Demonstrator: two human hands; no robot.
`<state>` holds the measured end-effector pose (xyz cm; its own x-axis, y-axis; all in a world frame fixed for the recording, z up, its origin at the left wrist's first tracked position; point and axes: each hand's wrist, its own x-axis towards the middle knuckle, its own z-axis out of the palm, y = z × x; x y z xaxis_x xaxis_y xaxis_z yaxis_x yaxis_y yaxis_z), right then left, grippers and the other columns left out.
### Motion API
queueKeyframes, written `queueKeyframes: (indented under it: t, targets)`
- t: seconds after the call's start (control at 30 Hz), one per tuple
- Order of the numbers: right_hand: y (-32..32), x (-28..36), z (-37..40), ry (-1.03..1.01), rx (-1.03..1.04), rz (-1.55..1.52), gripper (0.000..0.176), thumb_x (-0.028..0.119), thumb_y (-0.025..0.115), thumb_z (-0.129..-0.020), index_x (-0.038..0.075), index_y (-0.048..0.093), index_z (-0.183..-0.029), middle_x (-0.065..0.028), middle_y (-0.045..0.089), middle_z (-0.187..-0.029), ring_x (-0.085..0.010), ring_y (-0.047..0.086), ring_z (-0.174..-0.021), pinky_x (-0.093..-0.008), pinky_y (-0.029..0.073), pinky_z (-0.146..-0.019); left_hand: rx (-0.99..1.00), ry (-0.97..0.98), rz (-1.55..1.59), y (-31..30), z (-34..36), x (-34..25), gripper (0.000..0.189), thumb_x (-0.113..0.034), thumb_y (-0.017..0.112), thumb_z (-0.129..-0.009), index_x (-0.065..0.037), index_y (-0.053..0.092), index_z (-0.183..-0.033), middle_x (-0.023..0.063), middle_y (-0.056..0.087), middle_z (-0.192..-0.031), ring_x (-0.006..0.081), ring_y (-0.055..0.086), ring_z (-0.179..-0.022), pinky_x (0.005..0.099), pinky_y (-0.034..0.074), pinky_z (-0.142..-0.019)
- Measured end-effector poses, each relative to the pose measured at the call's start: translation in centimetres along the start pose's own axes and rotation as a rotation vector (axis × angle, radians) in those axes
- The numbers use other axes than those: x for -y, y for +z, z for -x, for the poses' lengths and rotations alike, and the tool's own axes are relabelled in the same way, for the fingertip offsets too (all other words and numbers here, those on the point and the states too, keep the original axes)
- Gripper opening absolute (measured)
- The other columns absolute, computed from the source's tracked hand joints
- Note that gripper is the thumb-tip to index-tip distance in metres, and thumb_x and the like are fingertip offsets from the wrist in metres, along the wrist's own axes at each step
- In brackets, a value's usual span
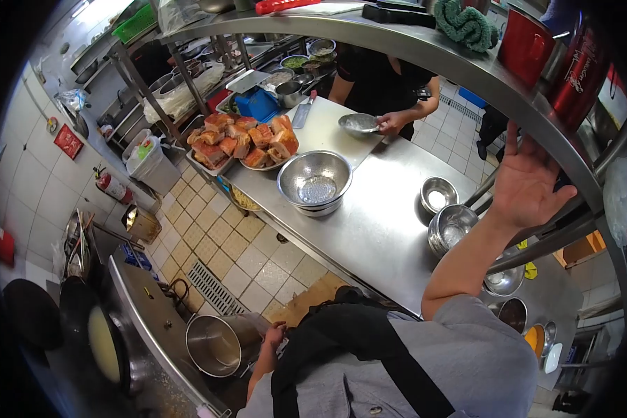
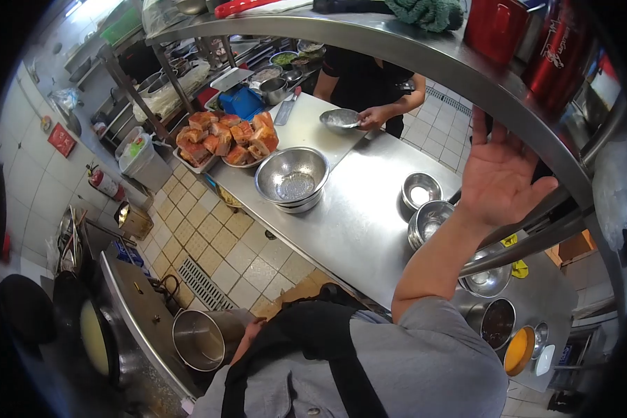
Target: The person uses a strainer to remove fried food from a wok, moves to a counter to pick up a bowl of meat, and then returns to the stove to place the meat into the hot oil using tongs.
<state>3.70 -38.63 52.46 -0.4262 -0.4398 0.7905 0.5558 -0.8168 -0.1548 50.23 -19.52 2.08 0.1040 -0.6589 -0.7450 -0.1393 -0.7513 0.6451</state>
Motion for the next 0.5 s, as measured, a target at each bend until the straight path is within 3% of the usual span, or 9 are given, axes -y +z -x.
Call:
queueKeyframes:
  t: [0.03,0.1,0.23,0.33,0.37,0.4,0.5]
  targets:
    - [0.6,-0.1,0.0,-0.045,-0.053,0.130,0.061,0.050,0.050,-0.081,0.011,0.041,-0.127,-0.0168,0.034,-0.135,-0.0322,0.034,-0.124,-0.0520,0.018,-0.104,-0.010,0.039,-0.049,0.4,-0.3,-0.2,0.030,-0.014,0.051,-0.084,-0.001,0.053,-0.111,0.0044,0.058,-0.078,0.0128,0.054,-0.066,0.0246,0.044,-0.057]
    - [-0.1,0.0,-0.5,-0.061,-0.062,0.168,0.055,0.049,0.048,-0.083,0.011,0.046,-0.123,-0.0150,0.041,-0.129,-0.0305,0.039,-0.120,-0.0506,0.023,-0.102,-0.010,0.061,-0.080,0.9,1.2,-2.4,0.029,-0.014,0.051,-0.084,0.000,0.053,-0.110,0.0044,0.059,-0.079,0.0112,0.053,-0.065,0.0228,0.042,-0.057]
    - [-0.6,0.0,-1.2,-0.123,-0.070,0.197,0.046,0.046,0.050,-0.084,0.011,0.054,-0.113,-0.0120,0.054,-0.117,-0.0273,0.049,-0.111,-0.0469,0.031,-0.098,-0.003,0.075,-0.081,0.3,1.2,-1.1,0.028,-0.015,0.051,-0.084,-0.003,0.054,-0.110,0.0063,0.060,-0.081,0.0114,0.054,-0.066,0.0223,0.042,-0.057]
    - [-0.9,-0.2,-1.3,-0.141,-0.056,0.234,0.044,0.046,0.051,-0.083,0.012,0.056,-0.111,-0.0107,0.056,-0.115,-0.0257,0.050,-0.109,-0.0467,0.031,-0.097,-0.042,-0.029,-0.125,-0.6,1.3,1.1,0.029,-0.015,0.052,-0.084,-0.003,0.054,-0.110,0.0073,0.060,-0.080,0.0132,0.055,-0.066,0.0229,0.043,-0.056]
    - [-0.9,-0.2,-1.3,-0.144,-0.047,0.222,0.044,0.046,0.051,-0.083,0.012,0.056,-0.111,-0.0107,0.056,-0.115,-0.0257,0.050,-0.109,-0.0467,0.031,-0.097,-0.068,0.124,-0.178,-1.3,-0.7,4.9,0.031,-0.015,0.053,-0.083,-0.002,0.053,-0.111,0.0084,0.060,-0.080,0.0160,0.054,-0.064,0.0252,0.042,-0.052]
    - [-1.0,-0.2,-1.3,-0.133,-0.053,0.242,0.045,0.046,0.050,-0.083,0.012,0.055,-0.112,-0.0105,0.054,-0.117,-0.0253,0.050,-0.109,-0.0465,0.031,-0.098,-0.075,0.134,-0.170,-1.2,-0.4,5.3,0.031,-0.015,0.053,-0.083,-0.002,0.053,-0.111,0.0084,0.060,-0.080,0.0160,0.054,-0.064,0.0252,0.042,-0.052]
    - [-0.4,-0.4,-0.6,-0.123,-0.091,0.292,0.049,0.048,0.051,-0.083,0.012,0.051,-0.116,-0.0102,0.051,-0.120,-0.0248,0.049,-0.110,-0.0463,0.031,-0.098,-0.090,-0.041,0.066,-1.6,1.0,6.2,0.029,-0.014,0.053,-0.082,-0.001,0.053,-0.109,0.0084,0.058,-0.078,0.0177,0.053,-0.062,0.0272,0.042,-0.050]
